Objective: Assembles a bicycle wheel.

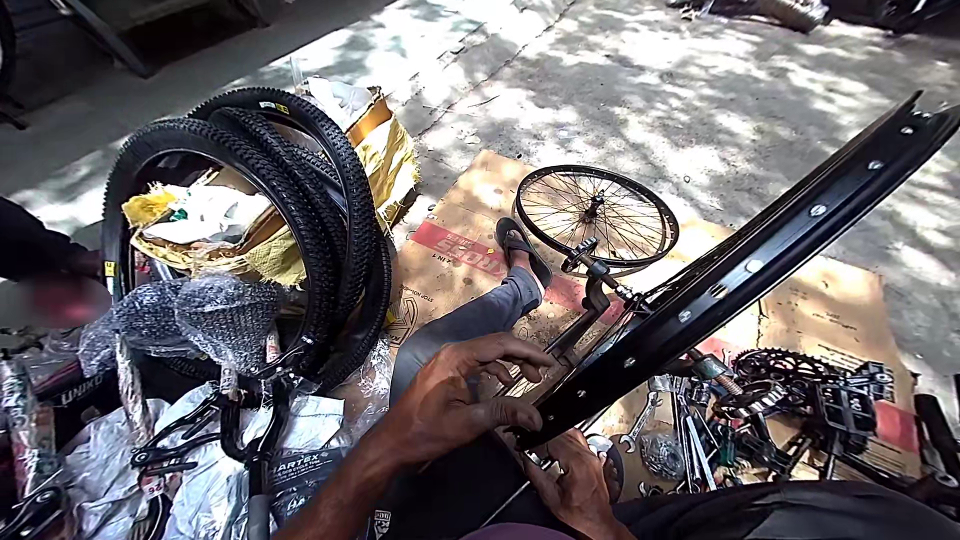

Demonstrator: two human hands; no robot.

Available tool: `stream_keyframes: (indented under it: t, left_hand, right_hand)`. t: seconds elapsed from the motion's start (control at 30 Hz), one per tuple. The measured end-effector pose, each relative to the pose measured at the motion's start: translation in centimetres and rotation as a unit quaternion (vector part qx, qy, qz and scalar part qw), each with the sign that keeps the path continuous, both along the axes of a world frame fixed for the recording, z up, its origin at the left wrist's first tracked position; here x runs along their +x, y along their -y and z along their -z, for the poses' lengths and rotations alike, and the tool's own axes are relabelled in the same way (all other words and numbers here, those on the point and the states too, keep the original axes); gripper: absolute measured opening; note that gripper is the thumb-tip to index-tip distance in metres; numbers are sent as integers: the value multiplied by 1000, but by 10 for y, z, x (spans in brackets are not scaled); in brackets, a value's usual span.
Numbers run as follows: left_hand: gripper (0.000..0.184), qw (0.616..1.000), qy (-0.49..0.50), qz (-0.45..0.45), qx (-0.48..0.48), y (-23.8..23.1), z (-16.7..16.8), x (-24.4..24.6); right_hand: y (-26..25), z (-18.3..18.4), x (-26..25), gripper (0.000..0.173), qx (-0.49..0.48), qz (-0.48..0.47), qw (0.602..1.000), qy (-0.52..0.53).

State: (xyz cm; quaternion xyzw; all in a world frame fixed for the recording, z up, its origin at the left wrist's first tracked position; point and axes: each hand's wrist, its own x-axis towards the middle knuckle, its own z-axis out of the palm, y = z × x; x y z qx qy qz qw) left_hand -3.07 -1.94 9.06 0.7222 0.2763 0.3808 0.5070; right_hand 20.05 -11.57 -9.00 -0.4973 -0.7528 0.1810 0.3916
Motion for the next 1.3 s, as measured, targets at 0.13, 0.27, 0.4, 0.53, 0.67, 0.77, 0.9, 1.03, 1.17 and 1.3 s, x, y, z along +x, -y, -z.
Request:
stream_keyframes:
  t: [0.13, 0.27, 0.4, 0.53, 0.67, 0.77, 0.9, 1.03, 1.17, 1.3]
  left_hand:
    - [35, 991, -127, 0, 38, 3, 12, -2]
    - [14, 984, -175, 4, 41, 9, 37, -2]
    - [13, 985, -162, 6, 55, 7, 27, 2]
    - [20, 975, -216, 9, 45, 7, 37, -3]
    - [28, 995, -66, 38, -63, 0, 49, -7]
    - [49, 979, 23, 38, -201, -8, 59, 4]
    - [49, 950, -113, 39, -289, -18, 63, 41]
    - [46, 922, -76, 24, -379, -22, 67, 58]
    - [46, 920, -31, 18, -391, -19, 52, 63]
    - [48, 931, 0, 33, -362, -16, 28, 60]
  right_hand:
    - [0, 0, 0, 26, 4, 5, 1000, -3]
    - [0, 1, 0, 25, -2, 4, 1000, -2]
    - [1, 0, 0, 25, -4, 6, 1000, 0]
    - [-3, 2, 1, 26, -9, -6, 1000, 2]
    - [-2, -6, 1, 21, -56, -24, 998, -8]
    - [-1, -24, 5, 24, -128, -23, 989, -74]
    - [-9, -62, 15, 31, -241, 6, 948, -208]
    - [-24, -106, 23, 32, -299, -11, 907, -296]
    - [-39, -130, 27, 26, -330, -36, 875, -352]
    - [-48, -142, 23, 27, -252, -13, 926, -280]
